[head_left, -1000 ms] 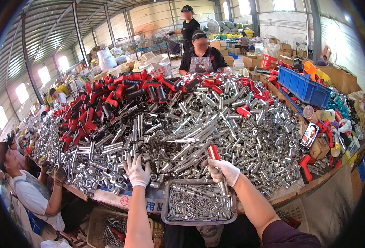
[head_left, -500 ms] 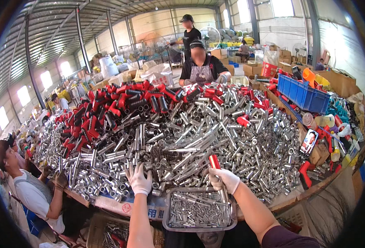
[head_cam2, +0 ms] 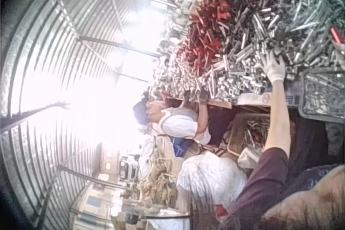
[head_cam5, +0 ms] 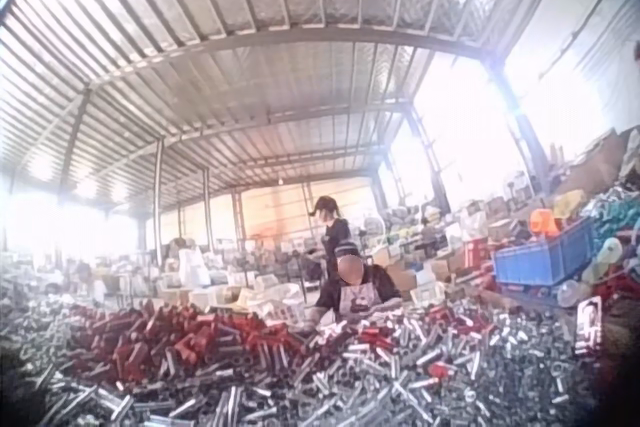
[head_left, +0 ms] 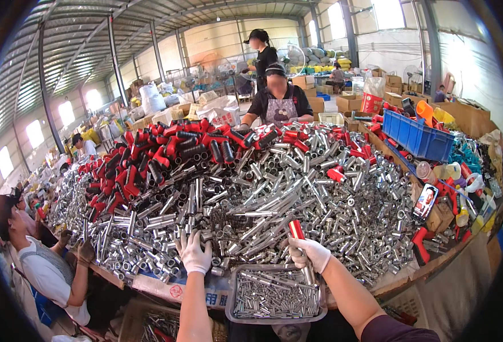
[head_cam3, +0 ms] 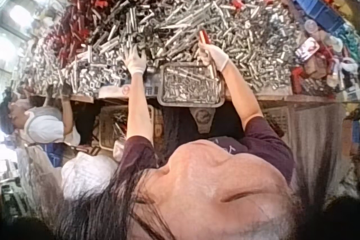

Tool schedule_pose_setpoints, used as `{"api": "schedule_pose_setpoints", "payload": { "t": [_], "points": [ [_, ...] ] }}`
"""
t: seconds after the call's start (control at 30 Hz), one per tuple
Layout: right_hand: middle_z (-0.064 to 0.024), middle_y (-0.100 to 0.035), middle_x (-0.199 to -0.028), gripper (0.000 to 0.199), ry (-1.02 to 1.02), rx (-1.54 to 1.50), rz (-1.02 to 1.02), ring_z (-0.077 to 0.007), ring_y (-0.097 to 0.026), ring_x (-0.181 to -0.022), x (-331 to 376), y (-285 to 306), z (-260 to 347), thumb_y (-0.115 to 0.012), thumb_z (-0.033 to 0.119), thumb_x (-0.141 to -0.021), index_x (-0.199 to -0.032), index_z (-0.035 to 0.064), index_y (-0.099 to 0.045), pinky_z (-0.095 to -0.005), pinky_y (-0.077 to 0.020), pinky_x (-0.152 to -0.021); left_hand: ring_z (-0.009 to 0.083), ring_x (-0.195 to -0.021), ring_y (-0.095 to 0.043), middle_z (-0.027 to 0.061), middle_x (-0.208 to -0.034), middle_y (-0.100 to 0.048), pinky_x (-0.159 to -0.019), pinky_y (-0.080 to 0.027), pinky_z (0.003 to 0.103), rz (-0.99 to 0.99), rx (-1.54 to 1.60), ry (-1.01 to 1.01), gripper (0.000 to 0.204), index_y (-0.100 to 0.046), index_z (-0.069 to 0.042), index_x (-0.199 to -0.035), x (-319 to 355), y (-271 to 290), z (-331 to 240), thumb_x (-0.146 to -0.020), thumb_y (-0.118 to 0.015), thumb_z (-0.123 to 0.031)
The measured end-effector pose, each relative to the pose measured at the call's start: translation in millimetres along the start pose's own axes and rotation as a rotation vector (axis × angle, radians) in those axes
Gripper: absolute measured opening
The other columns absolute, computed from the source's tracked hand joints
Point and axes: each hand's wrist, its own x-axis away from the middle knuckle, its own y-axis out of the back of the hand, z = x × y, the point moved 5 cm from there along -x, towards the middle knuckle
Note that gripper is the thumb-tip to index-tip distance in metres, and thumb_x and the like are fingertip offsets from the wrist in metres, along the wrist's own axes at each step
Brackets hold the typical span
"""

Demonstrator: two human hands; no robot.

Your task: Sorting and inspecting metal hardware components at a manufacturing facility.

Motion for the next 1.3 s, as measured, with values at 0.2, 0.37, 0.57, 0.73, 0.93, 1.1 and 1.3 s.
{"api": "schedule_pose_setpoints", "payload": {
  "t": [0.2,0.37,0.57,0.73,0.93,1.1,1.3],
  "points": [
    [0.0063,-0.039,-0.061,0.023,0.001,0.005,0.008,-0.0041,-0.032,-0.044,1.6,-1.8,0.2,-0.056,0.03,-0.1,-0.101,0.0072,-0.057,-0.0224,-0.0263,-0.042,0.0335,-0.139,-0.038,0.007,-0.133,-0.059,-0.121,-0.015,0.051,-0.006,0.0,-0.006,0.047,-0.063,-0.008,-0.122,0.7,0.2,0.6,-0.081,-0.069,-0.029],
    [0.0075,-0.034,-0.06,0.026,0.007,0.028,-0.011,-0.0039,-0.03,-0.044,1.6,-2.1,0.1,-0.051,0.029,-0.103,-0.108,0.0045,-0.056,-0.0227,-0.0256,-0.043,0.0337,-0.138,-0.038,0.0068,-0.133,-0.06,-0.121,-0.015,0.051,-0.001,-0.007,-0.011,0.047,-0.063,-0.008,-0.122,1.0,0.3,0.8,-0.082,-0.069,-0.03],
    [0.0065,-0.041,-0.062,0.023,0.0,0.002,0.002,-0.0039,-0.033,-0.046,1.3,0.3,-0.7,-0.059,0.031,-0.099,-0.101,0.008,-0.057,-0.0223,-0.0276,-0.044,0.0337,-0.138,-0.039,0.0063,-0.133,-0.059,-0.121,-0.014,0.05,-0.002,-0.019,-0.004,0.048,-0.062,-0.008,-0.123,0.7,-2.1,2.0,-0.082,-0.068,-0.031],
    [0.0067,-0.041,-0.063,0.024,0.003,0.007,0.007,-0.0037,-0.034,-0.046,-0.1,2.0,-1.3,-0.059,0.032,-0.099,-0.102,0.008,-0.057,-0.0221,-0.0279,-0.044,0.0335,-0.138,-0.038,0.0059,-0.134,-0.059,-0.121,-0.014,0.051,0.006,-0.011,-0.002,0.047,-0.062,-0.008,-0.123,0.5,-1.3,1.5,-0.082,-0.068,-0.03],
    [0.0066,-0.04,-0.063,0.024,0.006,0.001,0.025,-0.0036,-0.033,-0.046,0.5,0.8,-1.2,-0.058,0.031,-0.099,-0.103,0.008,-0.056,-0.022,-0.0275,-0.044,0.0335,-0.138,-0.038,0.006,-0.133,-0.059,-0.122,-0.014,0.051,-0.004,-0.007,-0.012,0.046,-0.063,-0.007,-0.122,0.3,0.7,0.7,-0.082,-0.068,-0.03],
    [0.0065,-0.04,-0.062,0.022,-0.001,0.0,0.012,-0.0036,-0.032,-0.045,1.9,-1.4,-0.1,-0.057,0.03,-0.1,-0.102,0.0078,-0.056,-0.0219,-0.0267,-0.043,0.0334,-0.138,-0.038,0.006,-0.133,-0.059,-0.121,-0.015,0.051,-0.003,-0.008,-0.007,0.047,-0.063,-0.008,-0.123,0.0,-0.2,0.8,-0.081,-0.068,-0.03],
    [0.0065,-0.041,-0.062,0.021,0.003,0.012,-0.01,-0.0036,-0.031,-0.044,1.4,-1.8,1.0,-0.056,0.029,-0.1,-0.101,0.0079,-0.057,-0.0219,-0.0258,-0.042,0.0333,-0.138,-0.038,0.0061,-0.133,-0.059,-0.12,-0.015,0.052,-0.001,-0.008,-0.005,0.048,-0.062,-0.008,-0.123,0.1,-2.0,2.0,-0.081,-0.068,-0.03]
  ]
}}
